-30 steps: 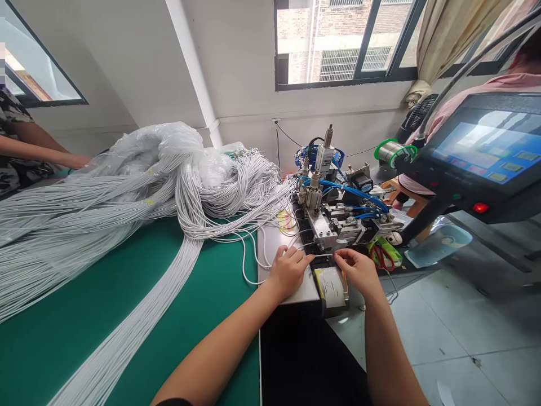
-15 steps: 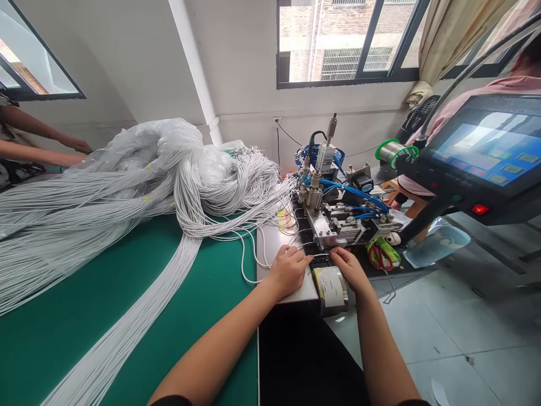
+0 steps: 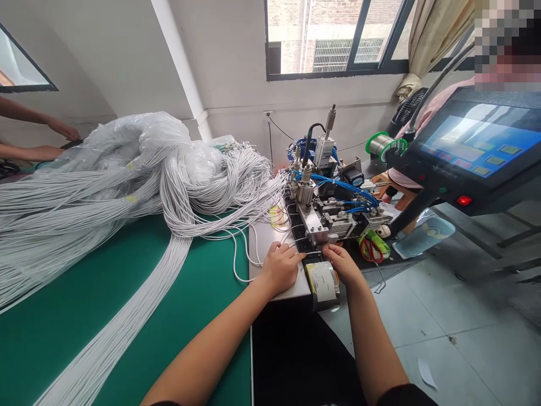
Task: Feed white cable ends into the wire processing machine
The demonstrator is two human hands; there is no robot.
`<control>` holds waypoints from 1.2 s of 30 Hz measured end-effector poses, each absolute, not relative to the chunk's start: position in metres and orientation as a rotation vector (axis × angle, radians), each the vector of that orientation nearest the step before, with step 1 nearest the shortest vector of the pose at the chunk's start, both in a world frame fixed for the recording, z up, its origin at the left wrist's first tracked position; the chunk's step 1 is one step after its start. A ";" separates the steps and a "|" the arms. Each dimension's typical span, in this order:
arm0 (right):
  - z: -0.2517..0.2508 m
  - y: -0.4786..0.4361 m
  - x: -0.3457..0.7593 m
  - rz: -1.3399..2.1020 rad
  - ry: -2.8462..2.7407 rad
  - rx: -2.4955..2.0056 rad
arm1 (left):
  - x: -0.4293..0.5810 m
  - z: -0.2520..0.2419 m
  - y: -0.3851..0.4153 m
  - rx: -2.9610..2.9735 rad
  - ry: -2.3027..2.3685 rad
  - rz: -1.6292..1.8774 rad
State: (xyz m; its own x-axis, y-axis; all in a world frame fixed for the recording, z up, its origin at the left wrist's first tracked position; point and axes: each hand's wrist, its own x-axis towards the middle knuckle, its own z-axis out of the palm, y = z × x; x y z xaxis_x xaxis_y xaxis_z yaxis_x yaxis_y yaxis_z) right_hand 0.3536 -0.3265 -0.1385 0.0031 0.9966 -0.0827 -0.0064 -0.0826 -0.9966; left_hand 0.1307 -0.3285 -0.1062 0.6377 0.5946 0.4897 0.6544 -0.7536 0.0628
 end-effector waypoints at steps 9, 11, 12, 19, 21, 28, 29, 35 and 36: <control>-0.135 -0.333 0.351 1.247 -1.139 -1.290 | 0.131 -0.103 -0.332 -2.689 -1.096 -0.768; -0.133 -0.337 0.353 1.155 -1.154 -1.334 | 0.131 -0.103 -0.334 -2.669 -1.141 -0.759; -0.132 -0.340 0.355 1.088 -1.164 -1.357 | 0.131 -0.103 -0.334 -2.658 -1.176 -0.748; -0.101 -0.365 0.346 0.709 -1.335 -1.440 | 0.132 -0.104 -0.334 -2.544 -1.504 -0.685; -0.091 -0.373 0.332 0.647 -1.427 -1.407 | 0.132 -0.103 -0.334 -2.547 -1.505 -0.690; -0.090 -0.381 0.289 0.489 -1.976 -1.156 | 0.131 -0.102 -0.332 -2.552 -1.509 -0.744; -0.093 -0.380 0.287 0.450 -1.998 -1.156 | 0.131 -0.101 -0.331 -2.557 -1.499 -0.764; -0.106 -0.379 0.287 0.305 -1.998 -1.183 | 0.129 -0.096 -0.331 -2.561 -1.465 -0.961; -0.107 -0.380 0.287 0.282 -1.999 -1.186 | 0.128 -0.095 -0.331 -2.530 -1.496 -1.000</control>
